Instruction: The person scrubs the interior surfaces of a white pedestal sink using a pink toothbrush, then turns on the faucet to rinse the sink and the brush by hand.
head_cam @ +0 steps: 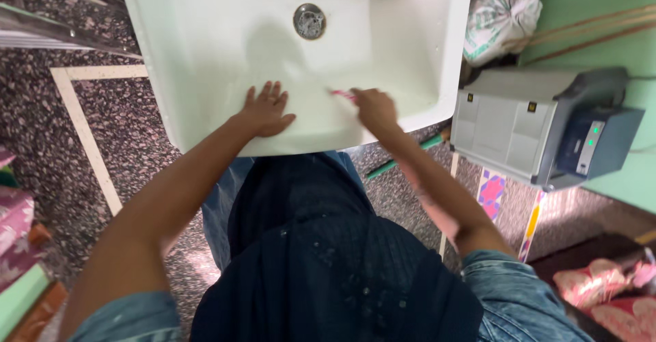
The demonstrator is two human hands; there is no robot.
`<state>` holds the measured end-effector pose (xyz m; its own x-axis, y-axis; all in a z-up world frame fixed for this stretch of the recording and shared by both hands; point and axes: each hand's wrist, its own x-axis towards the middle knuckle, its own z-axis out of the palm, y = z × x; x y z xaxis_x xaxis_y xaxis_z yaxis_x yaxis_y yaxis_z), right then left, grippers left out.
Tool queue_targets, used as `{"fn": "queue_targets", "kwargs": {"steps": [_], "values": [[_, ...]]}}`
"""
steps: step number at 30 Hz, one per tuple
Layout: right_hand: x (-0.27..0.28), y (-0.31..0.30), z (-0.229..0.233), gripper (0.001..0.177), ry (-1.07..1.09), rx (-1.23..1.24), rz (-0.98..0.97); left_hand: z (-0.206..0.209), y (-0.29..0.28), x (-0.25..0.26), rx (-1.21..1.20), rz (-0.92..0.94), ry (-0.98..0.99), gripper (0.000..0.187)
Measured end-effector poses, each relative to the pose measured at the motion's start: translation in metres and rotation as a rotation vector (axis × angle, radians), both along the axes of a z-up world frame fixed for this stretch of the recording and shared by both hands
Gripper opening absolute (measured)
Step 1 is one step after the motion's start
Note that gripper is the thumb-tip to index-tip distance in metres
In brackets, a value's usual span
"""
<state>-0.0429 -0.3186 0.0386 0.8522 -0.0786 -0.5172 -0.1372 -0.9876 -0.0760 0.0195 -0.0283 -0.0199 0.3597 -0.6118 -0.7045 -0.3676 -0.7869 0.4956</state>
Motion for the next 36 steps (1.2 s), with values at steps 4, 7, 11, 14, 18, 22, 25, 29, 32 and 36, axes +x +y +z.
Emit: {"fn": "queue_targets", "kwargs": {"steps": [4, 7, 11, 14, 18, 22, 25, 29, 32, 36], "values": [[-0.008, 0.039, -0.012, 0.022, 0.075, 0.049, -0.039, -0.008, -0.015, 0.009, -0.082, -0.072, -0.037, 0.082], [0.016, -0.025, -0.006, 0.034, -0.123, -0.065, -0.088, -0.01, -0.011, 0.015, -0.099, -0.119, -0.015, 0.083], [0.021, -0.059, 0.024, 0.019, 0.008, -0.229, -0.345, -0.016, -0.011, 0.02, -0.109, -0.145, -0.018, 0.084], [0.009, 0.006, -0.012, 0.034, -0.039, -0.066, -0.251, -0.025, -0.012, 0.025, -0.129, -0.218, -0.06, 0.084], [0.026, 0.051, -0.067, 0.019, 0.163, 0.211, -0.159, -0.015, 0.007, 0.054, 0.052, -0.389, -0.23, 0.089], [0.068, -0.047, -0.081, 0.021, 0.159, 0.249, -0.084, 0.024, 0.05, 0.09, 0.262, -0.431, -0.201, 0.068], [0.08, -0.072, -0.077, 0.016, 0.358, 0.059, -0.211, 0.029, 0.07, 0.089, 0.176, -0.467, -0.345, 0.063], [0.071, 0.013, -0.108, 0.019, 0.37, 0.314, 0.043, 0.018, 0.082, 0.078, -0.104, -0.532, -0.707, 0.046], [0.086, 0.002, -0.113, 0.018, 0.297, 0.165, -0.029, 0.027, 0.098, 0.08, -0.27, -0.54, -0.839, 0.031], [0.079, -0.062, -0.121, 0.017, 0.147, 0.007, -0.193, 0.06, 0.11, 0.081, -0.547, -0.363, -0.825, 0.018]]}}
